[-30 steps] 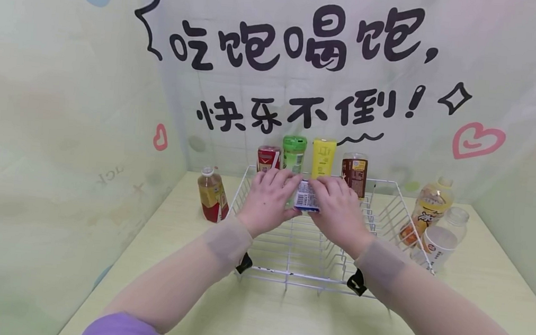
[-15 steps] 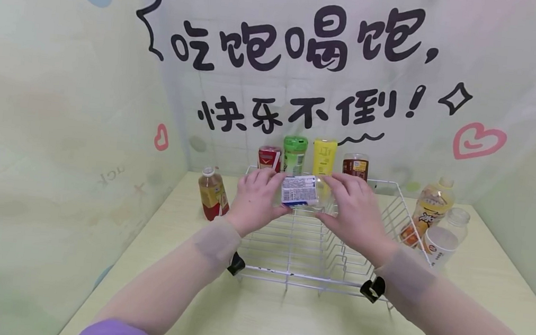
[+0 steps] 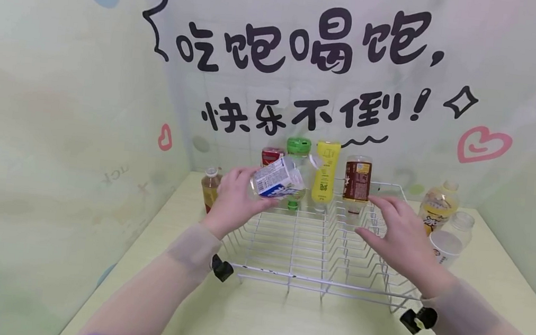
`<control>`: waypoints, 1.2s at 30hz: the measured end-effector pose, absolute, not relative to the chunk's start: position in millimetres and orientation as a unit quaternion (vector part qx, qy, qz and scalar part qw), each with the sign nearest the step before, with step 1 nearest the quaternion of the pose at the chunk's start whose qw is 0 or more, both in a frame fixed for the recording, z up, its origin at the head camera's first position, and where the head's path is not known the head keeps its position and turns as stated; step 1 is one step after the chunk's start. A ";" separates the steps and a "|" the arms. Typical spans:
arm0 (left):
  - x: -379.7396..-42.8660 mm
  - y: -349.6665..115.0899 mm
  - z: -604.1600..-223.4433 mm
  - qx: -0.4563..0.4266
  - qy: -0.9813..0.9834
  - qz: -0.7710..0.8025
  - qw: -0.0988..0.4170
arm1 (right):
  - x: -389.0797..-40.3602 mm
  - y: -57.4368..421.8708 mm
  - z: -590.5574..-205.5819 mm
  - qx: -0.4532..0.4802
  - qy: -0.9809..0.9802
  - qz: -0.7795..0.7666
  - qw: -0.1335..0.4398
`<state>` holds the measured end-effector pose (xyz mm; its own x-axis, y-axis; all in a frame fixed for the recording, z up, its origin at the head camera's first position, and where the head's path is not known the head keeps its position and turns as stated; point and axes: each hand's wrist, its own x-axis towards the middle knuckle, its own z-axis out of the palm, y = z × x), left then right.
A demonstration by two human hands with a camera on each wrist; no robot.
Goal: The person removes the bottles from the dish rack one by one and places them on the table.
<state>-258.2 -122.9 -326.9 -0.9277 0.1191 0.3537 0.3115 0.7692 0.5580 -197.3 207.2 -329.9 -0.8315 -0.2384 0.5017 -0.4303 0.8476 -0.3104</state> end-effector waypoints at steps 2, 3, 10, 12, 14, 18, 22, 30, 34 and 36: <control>-255.5 -127.2 -326.9 -0.105 -0.919 -0.352 0.144 | -193.3 216.8 -336.0 0.175 -0.934 0.217 0.225; -254.1 -129.4 -326.9 -0.102 -0.914 -0.365 0.144 | -191.3 221.4 -339.0 0.173 -0.934 0.220 0.222; -245.5 -145.8 -330.0 -0.108 -0.877 -0.442 0.154 | -179.1 252.3 -359.2 0.157 -0.936 0.243 0.199; -243.1 -150.7 -331.9 -0.114 -0.866 -0.462 0.152 | -175.4 260.0 -363.7 0.151 -0.937 0.251 0.192; -240.9 -154.7 -333.9 -0.120 -0.852 -0.485 0.154 | -171.1 266.8 -368.7 0.144 -0.938 0.257 0.184; -233.7 -163.0 -336.9 -0.119 -0.826 -0.531 0.147 | -163.4 278.5 -381.9 0.140 -0.938 0.259 0.184; -224.1 -173.9 -339.6 -0.113 -0.793 -0.583 0.138 | -155.4 287.1 -396.4 0.135 -0.940 0.262 0.173; -212.6 -196.1 -350.4 -0.076 -0.758 -0.628 0.161 | -143.5 295.2 -421.0 0.123 -0.940 0.284 0.146; -204.8 -205.1 -357.8 -0.032 -0.752 -0.639 0.158 | -139.5 296.4 -426.1 0.114 -0.939 0.296 0.134; -201.4 -209.5 -362.3 -0.008 -0.747 -0.647 0.156 | -138.1 295.3 -428.6 0.115 -0.938 0.300 0.129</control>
<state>-201.4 -209.5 -362.3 -0.9513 -0.1900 0.2426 0.2129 0.1638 0.9632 -138.1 295.3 -428.6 -0.9404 -0.1392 0.3104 -0.2935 0.7932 -0.5336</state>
